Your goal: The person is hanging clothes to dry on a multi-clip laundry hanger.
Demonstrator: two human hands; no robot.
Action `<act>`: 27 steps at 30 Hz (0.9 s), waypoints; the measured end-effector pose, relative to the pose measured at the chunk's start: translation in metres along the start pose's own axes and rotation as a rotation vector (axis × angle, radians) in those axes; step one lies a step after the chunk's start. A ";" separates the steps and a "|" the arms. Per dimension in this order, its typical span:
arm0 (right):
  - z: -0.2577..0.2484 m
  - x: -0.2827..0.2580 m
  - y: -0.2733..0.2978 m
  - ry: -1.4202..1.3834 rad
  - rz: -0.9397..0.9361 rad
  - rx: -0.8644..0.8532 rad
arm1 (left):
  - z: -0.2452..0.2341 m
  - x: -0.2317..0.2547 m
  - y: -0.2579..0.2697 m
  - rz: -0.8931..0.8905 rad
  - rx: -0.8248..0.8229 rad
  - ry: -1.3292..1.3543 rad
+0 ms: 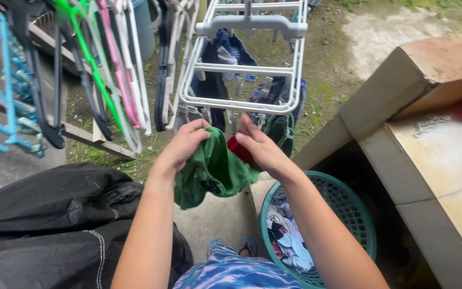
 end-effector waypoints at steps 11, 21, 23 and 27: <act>0.013 0.008 -0.044 -0.294 -0.180 0.152 | 0.005 -0.016 -0.017 0.041 0.297 -0.201; -0.002 0.028 -0.042 -0.580 -0.235 0.261 | 0.038 -0.032 -0.032 0.117 0.128 0.022; -0.007 0.029 -0.038 -0.567 -0.224 0.265 | 0.042 -0.042 -0.042 0.103 0.101 0.106; -0.029 0.028 -0.033 -0.434 -0.180 0.260 | 0.058 -0.049 -0.050 0.149 0.183 -0.010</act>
Point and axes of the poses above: each hand's wrist, its own y-axis away from the middle knuckle, its own z-axis out of the palm, x = y × z, the point moved 4 cm from there along -y, towards the middle knuckle
